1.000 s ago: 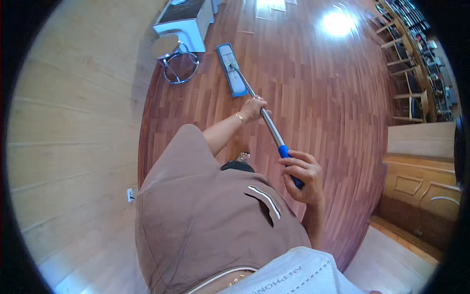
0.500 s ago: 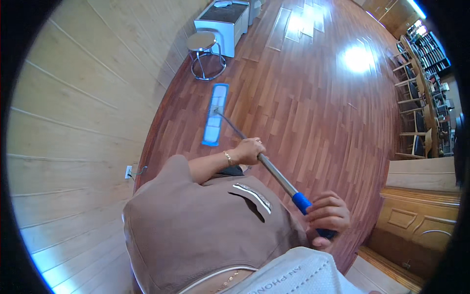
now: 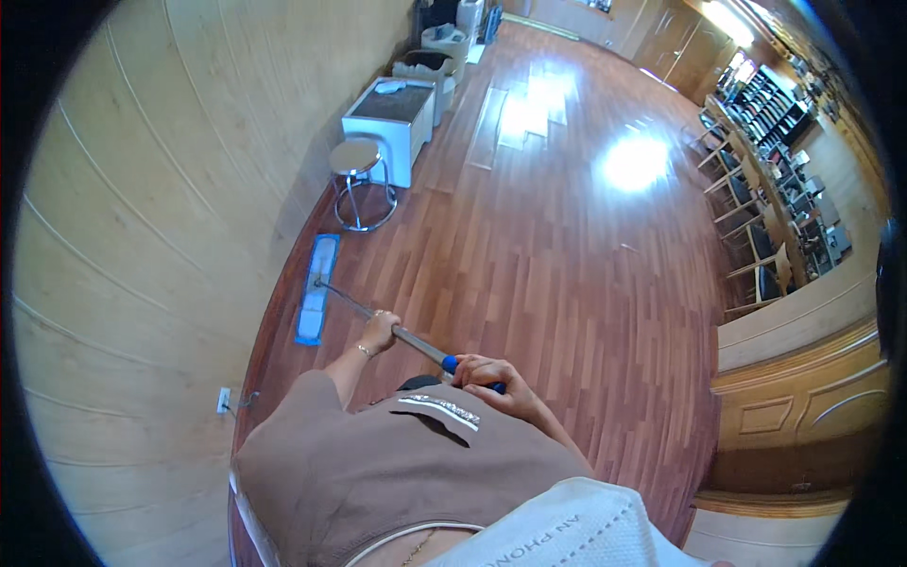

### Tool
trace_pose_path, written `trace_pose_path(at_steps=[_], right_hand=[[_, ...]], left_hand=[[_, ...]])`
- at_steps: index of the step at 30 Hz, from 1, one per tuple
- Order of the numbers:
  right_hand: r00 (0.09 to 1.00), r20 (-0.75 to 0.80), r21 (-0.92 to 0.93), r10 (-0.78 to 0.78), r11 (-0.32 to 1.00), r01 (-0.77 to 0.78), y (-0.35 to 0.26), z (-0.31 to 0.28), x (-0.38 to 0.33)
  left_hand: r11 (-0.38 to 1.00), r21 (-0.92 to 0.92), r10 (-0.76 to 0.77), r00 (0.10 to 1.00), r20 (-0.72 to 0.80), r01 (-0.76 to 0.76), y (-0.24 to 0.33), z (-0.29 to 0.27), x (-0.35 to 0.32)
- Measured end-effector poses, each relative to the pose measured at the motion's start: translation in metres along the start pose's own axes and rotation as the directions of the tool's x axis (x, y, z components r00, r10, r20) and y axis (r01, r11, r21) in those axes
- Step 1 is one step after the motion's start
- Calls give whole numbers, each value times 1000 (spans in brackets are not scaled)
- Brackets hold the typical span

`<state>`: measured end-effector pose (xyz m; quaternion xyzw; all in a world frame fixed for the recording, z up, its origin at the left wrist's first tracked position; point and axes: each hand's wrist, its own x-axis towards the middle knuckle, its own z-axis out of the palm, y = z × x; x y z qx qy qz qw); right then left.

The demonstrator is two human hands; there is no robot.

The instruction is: The person is mopping a wooden floor using a flat mop.

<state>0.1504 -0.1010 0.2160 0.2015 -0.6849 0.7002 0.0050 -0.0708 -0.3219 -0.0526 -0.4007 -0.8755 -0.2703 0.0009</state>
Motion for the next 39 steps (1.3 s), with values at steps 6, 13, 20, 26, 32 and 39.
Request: trace_pose_path(at_steps=[6,13,20,26,32,39], right_hand=[[991,-114,-105,-75,992,63,-50,-25,-5],[976,-49,-312,-212,931,187,-133,-22,-13],[916,288,-465,-279,796,388,-152,-2,-1],[873,361,-437,-328,768,469,-140,-3,15],[992,-23,-664,-125,744,79,-41,-55,31],[952,-193,-656,238,690,-305,116,-99,36]], left_hand=[[965,-243,95,995,-22,-97,52,13,43],[862,-419,325,945,26,-285,154,10,85],[727,-639,482,849,217,-250,212,27,95],[474,-879,679,658,325,-54,239,-35,104],[35,-997,727,687,-23,-71,246,-247,119],[271,-538,816,487,-312,-798,262,-312,86]])
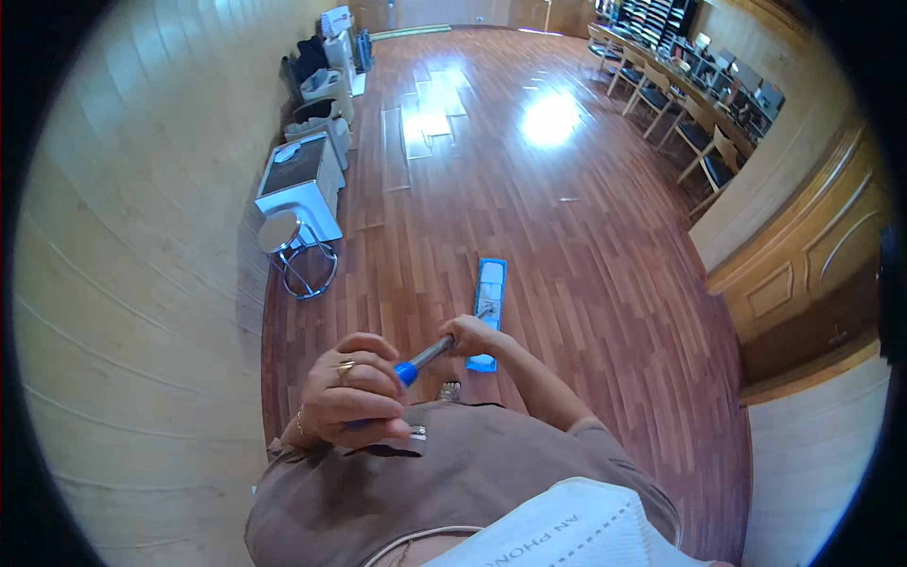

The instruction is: The person is mopping a wooden floor using a flat mop.

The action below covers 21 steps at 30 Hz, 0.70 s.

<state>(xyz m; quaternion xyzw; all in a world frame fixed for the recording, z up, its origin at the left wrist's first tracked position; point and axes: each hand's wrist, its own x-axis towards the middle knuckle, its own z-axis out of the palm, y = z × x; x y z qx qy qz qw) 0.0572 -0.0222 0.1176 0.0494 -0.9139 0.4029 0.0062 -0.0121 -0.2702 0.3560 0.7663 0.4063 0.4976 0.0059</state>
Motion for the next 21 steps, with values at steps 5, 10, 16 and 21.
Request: trace_pose_path(at_steps=[5,10,16,21], right_hand=[[925,-378,-34,-44,999,34,56,61,20],[874,-478,-23,87,993,-112,35,47,19],[681,-712,-3,169,970,-244,48,30,-22],[573,-729,21,376,848,-530,35,20,-82]], left_hand=[[998,-56,-3,983,-184,-8,-10,0,0],[984,-175,-8,980,-196,-26,-27,-12,6],[934,-353,26,996,-82,-53,-55,0,37],[850,-515,184,978,95,-110,-75,17,67]])
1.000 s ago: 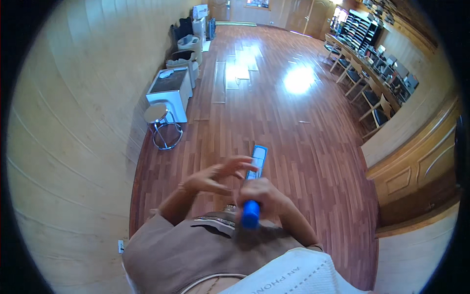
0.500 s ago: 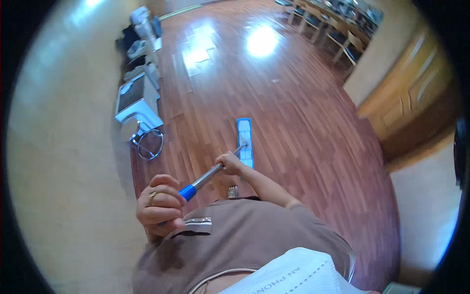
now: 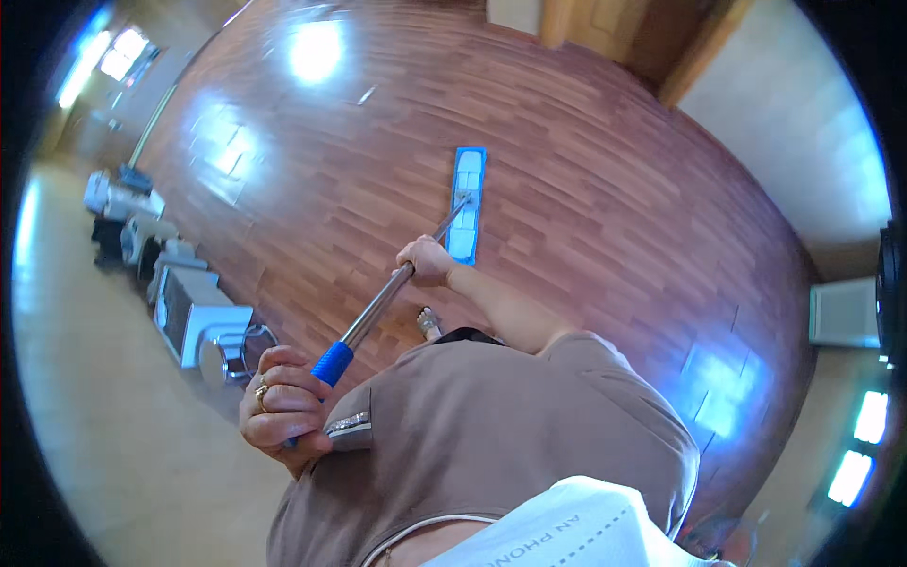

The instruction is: The person is mopping a wooden floor using a flat mop.

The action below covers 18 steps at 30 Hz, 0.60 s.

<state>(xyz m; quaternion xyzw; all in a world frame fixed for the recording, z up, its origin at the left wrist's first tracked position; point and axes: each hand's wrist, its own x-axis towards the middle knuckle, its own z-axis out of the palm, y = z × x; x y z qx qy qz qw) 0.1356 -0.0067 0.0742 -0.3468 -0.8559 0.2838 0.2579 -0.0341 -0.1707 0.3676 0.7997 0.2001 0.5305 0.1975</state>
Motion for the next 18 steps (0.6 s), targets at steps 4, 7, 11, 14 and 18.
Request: trace_pose_path(at_steps=[4,7,11,14,18], right_hand=[[966,-218,74,136,990,-123,5,-39,-39],[925,-300,66,232,973,-222,5,-58,-76],[817,-459,22,348,924,-381,-2,-82,-126],[717,-590,22,372,895,-446,-4,-91,-164],[521,-648,54,555,716,-696,-25,-105,-215]], left_hand=[[985,-165,103,937,335,-49,-20,-9,35],[956,-286,195,859,474,-59,-37,-6,56],[894,-446,322,747,581,-38,-61,12,89],[838,-545,330,776,537,21,-65,42,106],[699,-711,487,681,547,71,-94,87,135]])
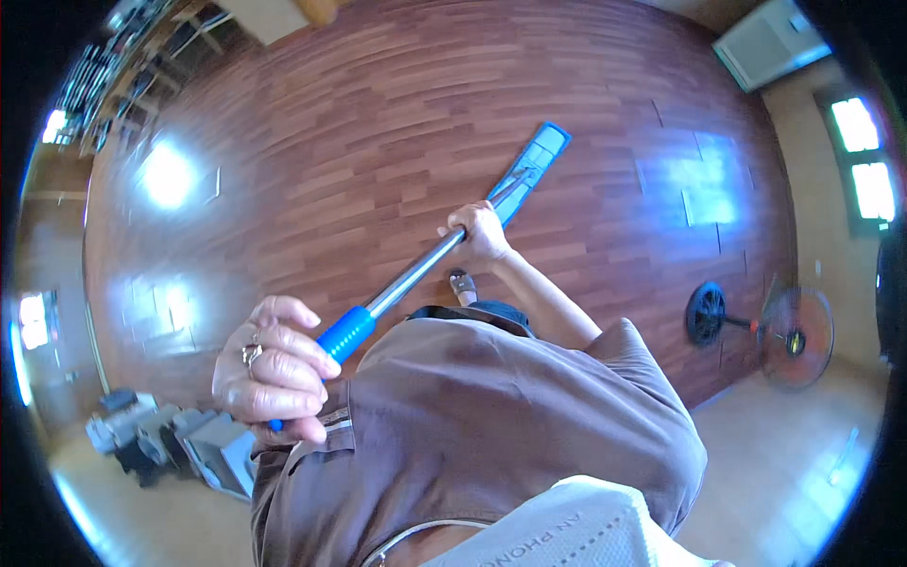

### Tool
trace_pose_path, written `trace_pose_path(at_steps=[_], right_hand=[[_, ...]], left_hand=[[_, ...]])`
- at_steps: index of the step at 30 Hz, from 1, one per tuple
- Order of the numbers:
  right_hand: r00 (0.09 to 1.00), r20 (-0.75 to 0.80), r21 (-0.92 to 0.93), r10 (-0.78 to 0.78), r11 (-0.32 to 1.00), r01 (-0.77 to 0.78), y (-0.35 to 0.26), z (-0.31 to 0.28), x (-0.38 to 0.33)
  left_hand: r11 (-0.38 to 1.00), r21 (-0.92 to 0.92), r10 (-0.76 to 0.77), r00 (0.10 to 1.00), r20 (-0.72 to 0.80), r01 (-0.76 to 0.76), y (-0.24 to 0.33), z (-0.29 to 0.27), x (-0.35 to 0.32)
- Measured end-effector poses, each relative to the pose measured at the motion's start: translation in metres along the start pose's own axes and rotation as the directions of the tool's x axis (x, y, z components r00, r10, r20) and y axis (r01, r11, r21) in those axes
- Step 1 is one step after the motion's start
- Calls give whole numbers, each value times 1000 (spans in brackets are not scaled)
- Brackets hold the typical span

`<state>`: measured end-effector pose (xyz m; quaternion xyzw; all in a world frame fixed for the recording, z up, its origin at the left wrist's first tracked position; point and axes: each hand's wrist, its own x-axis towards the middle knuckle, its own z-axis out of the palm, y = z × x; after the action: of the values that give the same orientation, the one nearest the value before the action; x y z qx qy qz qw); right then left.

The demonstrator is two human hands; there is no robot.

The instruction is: The person is mopping a wooden floor using a flat mop.

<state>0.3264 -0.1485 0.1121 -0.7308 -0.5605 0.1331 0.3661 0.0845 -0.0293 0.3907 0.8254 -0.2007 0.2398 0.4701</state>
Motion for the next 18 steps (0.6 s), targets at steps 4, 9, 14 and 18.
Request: trace_pose_path(at_steps=[4,9,14,18], right_hand=[[971,-136,-39,199,978,-206,17,-21,-41],[871,-333,-28,361,919,-392,34,-26,-116],[741,-357,-22,569,788,-616,37,-17,-194],[592,-411,-3,694,648,-762,24,-4,-247]], left_hand=[[982,-186,-33,997,-69,20,-26,15,24],[923,-386,-13,1000,-3,11,-62,42,35],[812,-576,-74,995,61,96,-94,77,32],[705,-685,-63,978,201,186,-116,105,31]])
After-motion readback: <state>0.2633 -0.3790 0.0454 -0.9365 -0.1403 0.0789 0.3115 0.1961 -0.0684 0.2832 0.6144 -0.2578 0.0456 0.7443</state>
